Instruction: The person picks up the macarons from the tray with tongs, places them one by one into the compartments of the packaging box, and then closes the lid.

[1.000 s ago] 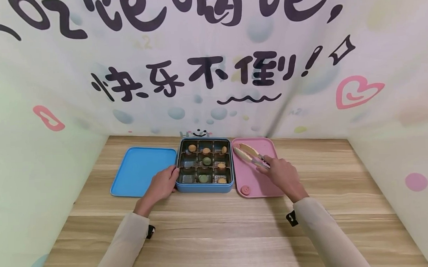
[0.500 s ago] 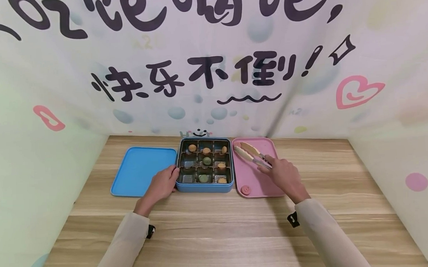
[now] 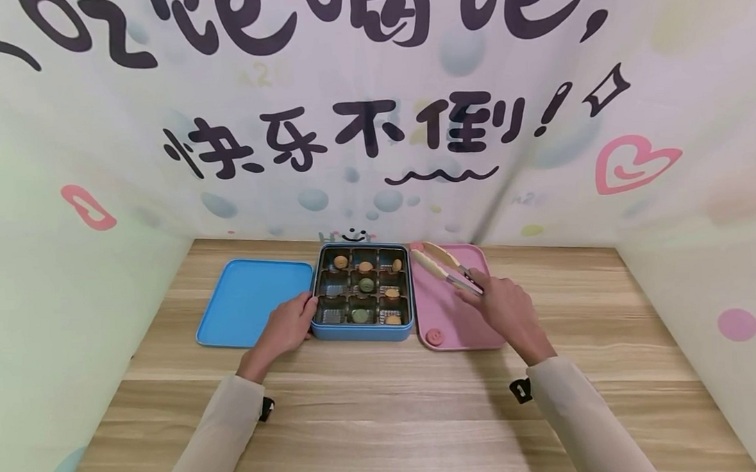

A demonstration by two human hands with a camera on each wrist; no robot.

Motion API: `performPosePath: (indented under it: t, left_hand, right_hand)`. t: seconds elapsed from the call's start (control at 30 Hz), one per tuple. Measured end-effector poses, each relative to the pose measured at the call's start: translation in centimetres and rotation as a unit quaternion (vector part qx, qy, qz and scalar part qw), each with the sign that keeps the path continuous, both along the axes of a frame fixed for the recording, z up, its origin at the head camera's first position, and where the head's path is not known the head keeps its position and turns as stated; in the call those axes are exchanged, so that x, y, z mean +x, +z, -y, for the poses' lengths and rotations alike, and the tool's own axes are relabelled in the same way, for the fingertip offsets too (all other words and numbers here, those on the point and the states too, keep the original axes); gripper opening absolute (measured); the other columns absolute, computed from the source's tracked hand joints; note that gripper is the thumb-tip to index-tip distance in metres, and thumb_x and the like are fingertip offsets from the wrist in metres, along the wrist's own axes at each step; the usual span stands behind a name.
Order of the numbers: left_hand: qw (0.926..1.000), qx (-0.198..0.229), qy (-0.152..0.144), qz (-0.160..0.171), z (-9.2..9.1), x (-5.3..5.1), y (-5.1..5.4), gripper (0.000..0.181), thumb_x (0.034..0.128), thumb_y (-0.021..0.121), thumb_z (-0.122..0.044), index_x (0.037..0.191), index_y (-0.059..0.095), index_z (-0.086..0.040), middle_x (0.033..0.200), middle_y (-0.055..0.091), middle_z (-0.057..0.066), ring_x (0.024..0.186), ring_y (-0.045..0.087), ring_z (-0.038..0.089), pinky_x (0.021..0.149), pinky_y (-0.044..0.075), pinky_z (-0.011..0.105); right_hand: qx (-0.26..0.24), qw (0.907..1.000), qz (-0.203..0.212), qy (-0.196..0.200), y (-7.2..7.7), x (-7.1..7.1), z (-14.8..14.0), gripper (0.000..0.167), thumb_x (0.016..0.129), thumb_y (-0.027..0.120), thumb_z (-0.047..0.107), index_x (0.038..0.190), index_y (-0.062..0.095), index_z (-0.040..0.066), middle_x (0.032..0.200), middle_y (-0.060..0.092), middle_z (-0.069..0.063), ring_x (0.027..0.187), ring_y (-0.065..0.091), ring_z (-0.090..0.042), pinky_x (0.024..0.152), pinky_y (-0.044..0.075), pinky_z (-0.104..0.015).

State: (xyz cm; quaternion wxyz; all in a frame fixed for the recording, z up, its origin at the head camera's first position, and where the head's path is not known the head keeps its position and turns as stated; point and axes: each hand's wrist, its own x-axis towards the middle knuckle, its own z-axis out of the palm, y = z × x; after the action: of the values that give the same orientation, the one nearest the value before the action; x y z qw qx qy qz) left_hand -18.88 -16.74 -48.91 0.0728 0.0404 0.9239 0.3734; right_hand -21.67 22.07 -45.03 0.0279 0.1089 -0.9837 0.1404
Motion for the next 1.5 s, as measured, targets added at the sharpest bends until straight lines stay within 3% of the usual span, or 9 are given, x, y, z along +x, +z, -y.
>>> performPosePath:
  t: [0.47, 1.13, 1.33, 1.5]
  left_hand:
    - [1.0000, 0.000, -0.002, 0.000, 0.0, 0.0, -0.1, 0.037, 0.1097, 0.034, -0.028, 0.121, 0.059, -0.003, 0.071, 0.055, 0.006, 0.058, 0.064, 0.015, 0.063, 0.052, 0.034]
    - [1.0000, 0.002, -0.002, 0.003, 0.0, 0.1, 0.0, 0.033, 0.1096, 0.035, -0.027, 0.114, 0.059, -0.005, 0.069, 0.053, 0.006, 0.058, 0.063, 0.015, 0.062, 0.052, 0.033]
    - [1.0000, 0.001, -0.003, 0.005, -0.1, 0.1, 0.0, 0.035, 0.1097, 0.034, -0.028, 0.116, 0.059, -0.004, 0.070, 0.053, 0.007, 0.059, 0.063, 0.014, 0.061, 0.051, 0.032]
    - [1.0000, 0.000, -0.002, 0.006, 0.0, 0.1, 0.1, 0.036, 0.1098, 0.034, -0.028, 0.120, 0.058, -0.004, 0.069, 0.053, 0.006, 0.059, 0.063, 0.015, 0.062, 0.052, 0.033]
  right_hand:
    - [-0.023, 0.9991, -0.025, 0.027, 1.3, 1.1, 1.5, 0.032, 0.092, 0.069, 0.044, 0.093, 0.052, 0.018, 0.062, 0.043, -0.001, 0.051, 0.045, -0.019, 0.042, 0.032, -0.029]
    - [-0.011, 0.9982, -0.025, 0.053, 1.6, 2.3, 4.0, 0.033, 0.091, 0.070, 0.045, 0.108, 0.060, 0.019, 0.065, 0.048, 0.001, 0.053, 0.046, -0.017, 0.044, 0.035, -0.030]
    - [-0.002, 0.9972, -0.034, 0.066, 1.5, 2.8, 4.9, 0.049, 0.090, 0.072, 0.044, 0.129, 0.064, 0.017, 0.065, 0.056, 0.001, 0.054, 0.048, -0.015, 0.049, 0.040, -0.031]
    - [0.011, 0.9963, -0.034, 0.078, 1.5, 3.1, 5.8, 0.045, 0.089, 0.071, 0.046, 0.126, 0.065, 0.021, 0.056, 0.047, 0.004, 0.049, 0.044, -0.014, 0.046, 0.036, -0.030]
